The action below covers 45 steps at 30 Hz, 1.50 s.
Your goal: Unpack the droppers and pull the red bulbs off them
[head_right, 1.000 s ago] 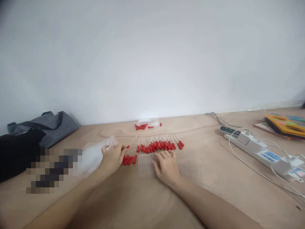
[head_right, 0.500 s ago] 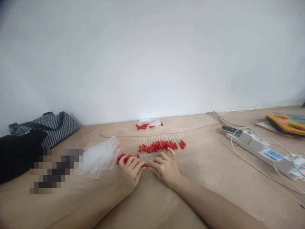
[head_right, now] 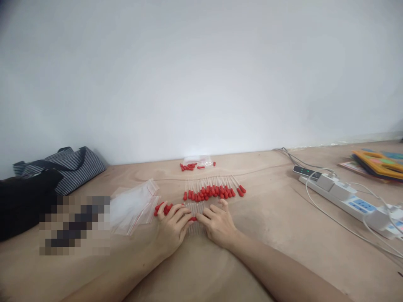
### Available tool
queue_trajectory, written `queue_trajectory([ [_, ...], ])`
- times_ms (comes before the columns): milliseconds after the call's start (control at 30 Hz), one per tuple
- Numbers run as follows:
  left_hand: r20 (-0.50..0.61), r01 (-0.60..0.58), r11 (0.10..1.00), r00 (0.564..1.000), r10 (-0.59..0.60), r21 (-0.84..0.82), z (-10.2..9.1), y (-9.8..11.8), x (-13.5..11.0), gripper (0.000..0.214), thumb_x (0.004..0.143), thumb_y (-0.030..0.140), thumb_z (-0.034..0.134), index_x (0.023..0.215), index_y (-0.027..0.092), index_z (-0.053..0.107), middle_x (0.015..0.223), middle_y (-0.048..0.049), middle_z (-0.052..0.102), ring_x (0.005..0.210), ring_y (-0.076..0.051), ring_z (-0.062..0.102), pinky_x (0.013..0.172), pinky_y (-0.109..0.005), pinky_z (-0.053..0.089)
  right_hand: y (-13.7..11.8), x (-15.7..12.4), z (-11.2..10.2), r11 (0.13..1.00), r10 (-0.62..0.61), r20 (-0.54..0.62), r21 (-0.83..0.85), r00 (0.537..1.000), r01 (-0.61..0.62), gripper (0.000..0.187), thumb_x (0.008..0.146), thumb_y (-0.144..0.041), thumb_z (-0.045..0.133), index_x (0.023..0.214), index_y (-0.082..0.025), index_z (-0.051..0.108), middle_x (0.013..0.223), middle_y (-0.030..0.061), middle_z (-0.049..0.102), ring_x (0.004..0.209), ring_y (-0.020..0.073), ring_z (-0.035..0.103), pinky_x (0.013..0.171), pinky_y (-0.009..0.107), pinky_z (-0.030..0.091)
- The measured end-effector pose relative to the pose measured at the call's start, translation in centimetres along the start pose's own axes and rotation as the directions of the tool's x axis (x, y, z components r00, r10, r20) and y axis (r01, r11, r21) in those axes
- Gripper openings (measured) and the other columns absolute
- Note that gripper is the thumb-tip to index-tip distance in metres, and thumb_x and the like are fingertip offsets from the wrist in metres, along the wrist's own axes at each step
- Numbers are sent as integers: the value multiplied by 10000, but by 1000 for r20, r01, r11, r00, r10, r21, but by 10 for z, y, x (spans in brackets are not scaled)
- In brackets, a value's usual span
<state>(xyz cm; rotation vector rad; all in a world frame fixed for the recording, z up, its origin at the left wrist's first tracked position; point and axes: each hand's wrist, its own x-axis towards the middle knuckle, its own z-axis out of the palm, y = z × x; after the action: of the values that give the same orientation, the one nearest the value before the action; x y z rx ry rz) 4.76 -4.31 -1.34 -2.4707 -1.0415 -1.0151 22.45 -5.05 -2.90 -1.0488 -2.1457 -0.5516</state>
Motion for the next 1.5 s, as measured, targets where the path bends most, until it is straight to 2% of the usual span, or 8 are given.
queue_trajectory([
  [167,39,1,1000,999,-2,32,-3,1,1,121,823,258,499,779,248,610,855,14,662,891,-193,549,931,-483,158,0,0,-5,1000,5,90,-12,996,-4,263,768,-131,424,897,-263,612,606,-26,531,598,111,402,808,366,165],
  [700,26,33,999,999,-33,3,-4,-2,-2,140,831,253,483,779,250,613,859,6,669,909,-205,544,935,-500,156,3,-2,-8,1000,-13,132,8,991,12,428,786,-127,413,1144,-338,517,613,-37,549,573,106,416,818,385,169],
  [933,5,21,1000,1000,-21,-20,-2,-3,-3,182,855,240,441,776,242,605,913,13,675,966,-199,550,984,-505,81,3,-5,0,996,41,56,80,998,-45,219,840,-140,386,826,-208,594,721,-6,646,731,134,546,902,411,160],
  [1067,36,52,999,998,-52,-14,-5,-7,-4,200,865,226,416,820,241,610,955,-4,673,1008,-213,535,987,-523,65,9,-5,-2,996,70,-4,51,998,-69,239,870,-146,344,805,-191,569,1032,37,633,1033,175,511,973,465,94],
  [1167,66,72,997,995,-72,2,-10,-11,-4,202,862,241,419,814,241,615,972,-15,669,1019,-228,526,977,-529,76,15,-6,-6,994,107,-5,17,994,-107,218,868,-180,374,791,-198,577,1068,34,612,1032,185,506,962,462,138],
  [1267,63,123,992,990,-123,12,-18,-18,-2,182,849,253,442,808,254,619,931,-13,673,939,-207,557,954,-495,133,18,-8,-7,990,140,33,-9,990,-140,197,854,-200,414,817,-214,607,911,34,625,830,154,548,838,363,285],
  [1367,70,233,970,969,-238,68,-25,-31,1,165,836,252,456,825,264,620,846,-8,673,837,-189,578,904,-465,194,18,-11,-3,979,205,97,-36,974,-202,220,845,-185,409,886,-231,620,734,19,580,641,124,511,654,277,322],
  [1500,86,371,913,917,-389,169,-31,-53,3,150,818,301,475,897,249,592,840,-21,675,854,-213,578,885,-468,197,19,-12,2,958,284,154,1,946,-288,264,815,-100,360,913,-192,587,764,31,571,678,135,523,609,241,356],
])
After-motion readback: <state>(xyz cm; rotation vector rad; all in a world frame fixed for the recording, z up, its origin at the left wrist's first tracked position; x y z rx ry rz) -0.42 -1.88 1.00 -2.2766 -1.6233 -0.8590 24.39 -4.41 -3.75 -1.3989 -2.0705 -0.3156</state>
